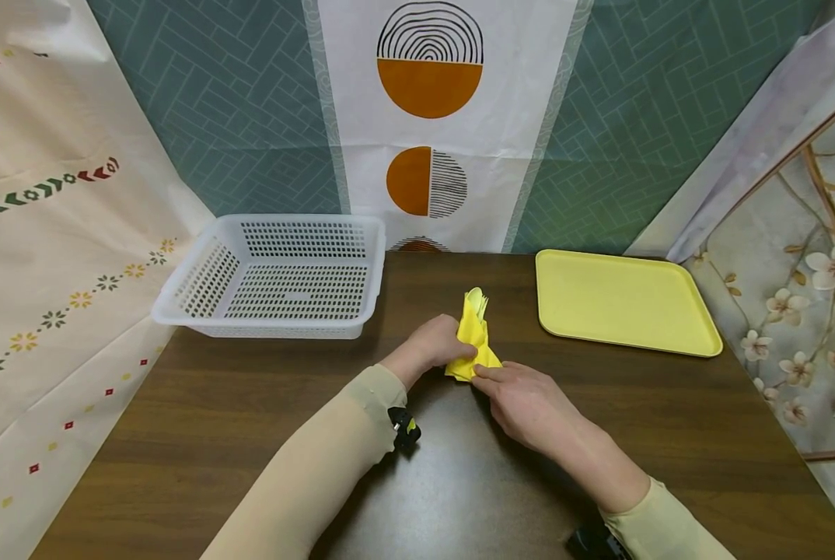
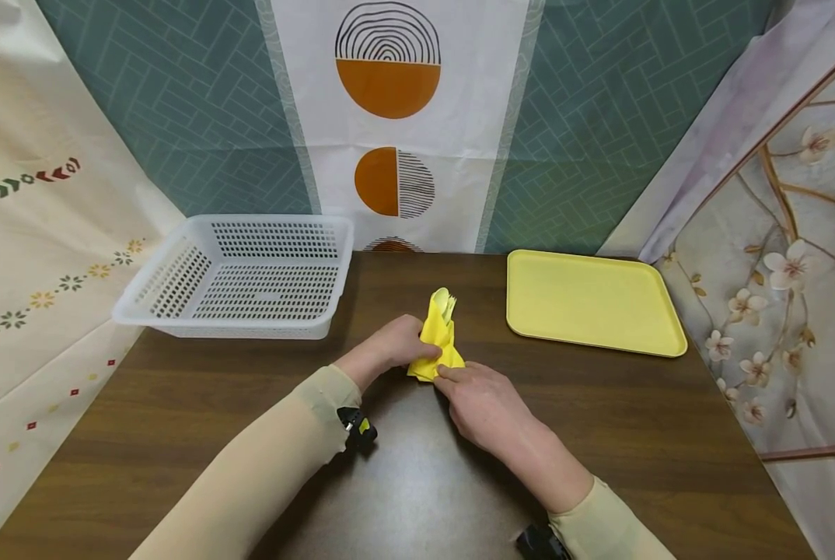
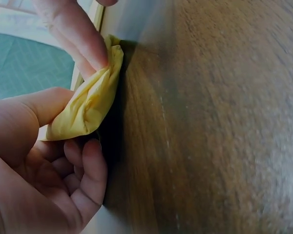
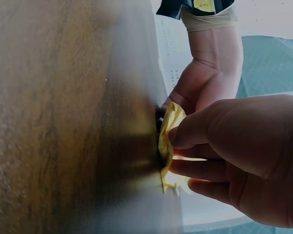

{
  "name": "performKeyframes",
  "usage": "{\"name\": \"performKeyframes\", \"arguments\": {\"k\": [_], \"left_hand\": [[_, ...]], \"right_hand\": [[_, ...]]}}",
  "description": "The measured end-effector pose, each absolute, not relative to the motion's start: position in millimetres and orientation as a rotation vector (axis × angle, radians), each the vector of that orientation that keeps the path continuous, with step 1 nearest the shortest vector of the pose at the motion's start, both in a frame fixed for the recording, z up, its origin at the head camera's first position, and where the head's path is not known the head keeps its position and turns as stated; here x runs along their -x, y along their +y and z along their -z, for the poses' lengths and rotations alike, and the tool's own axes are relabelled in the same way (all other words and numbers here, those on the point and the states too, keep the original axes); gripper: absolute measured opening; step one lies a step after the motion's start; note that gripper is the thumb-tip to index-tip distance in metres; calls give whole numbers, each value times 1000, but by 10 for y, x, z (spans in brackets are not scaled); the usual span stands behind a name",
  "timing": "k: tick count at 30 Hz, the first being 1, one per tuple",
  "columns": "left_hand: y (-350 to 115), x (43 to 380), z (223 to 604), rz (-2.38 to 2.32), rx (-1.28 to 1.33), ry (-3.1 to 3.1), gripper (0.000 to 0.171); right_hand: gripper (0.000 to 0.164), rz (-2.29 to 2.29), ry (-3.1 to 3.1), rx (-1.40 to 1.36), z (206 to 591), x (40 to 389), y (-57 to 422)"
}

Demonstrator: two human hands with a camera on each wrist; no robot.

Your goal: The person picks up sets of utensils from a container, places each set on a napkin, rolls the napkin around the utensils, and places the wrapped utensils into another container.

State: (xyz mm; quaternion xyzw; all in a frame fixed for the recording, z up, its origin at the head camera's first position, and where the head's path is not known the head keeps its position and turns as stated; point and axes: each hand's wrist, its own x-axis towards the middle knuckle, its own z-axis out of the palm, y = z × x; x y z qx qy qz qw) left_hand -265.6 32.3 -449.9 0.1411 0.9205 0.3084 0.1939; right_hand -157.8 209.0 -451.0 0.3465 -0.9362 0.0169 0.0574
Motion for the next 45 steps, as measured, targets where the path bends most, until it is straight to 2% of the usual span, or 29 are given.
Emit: {"name": "performKeyframes", "arguments": {"k": [7, 20, 30, 45], "left_hand": [[294, 2652, 4493, -1079, -333, 2405, 18], [260, 2651, 4549, -1226, -252, 2285, 20], [111, 2636, 4543, -1506, -205, 2037, 25], [0, 2576, 4388, -1873, -230, 1829, 33]], "right_hand": [[44, -56, -2844, -1051, 4509, 1575, 2088], [43, -81, -2823, -1080, 4514, 1577, 2070], [42, -109, -2660, -1122, 4508, 1595, 2060], [46, -155, -2552, -955, 4205, 1533, 2067]]}}
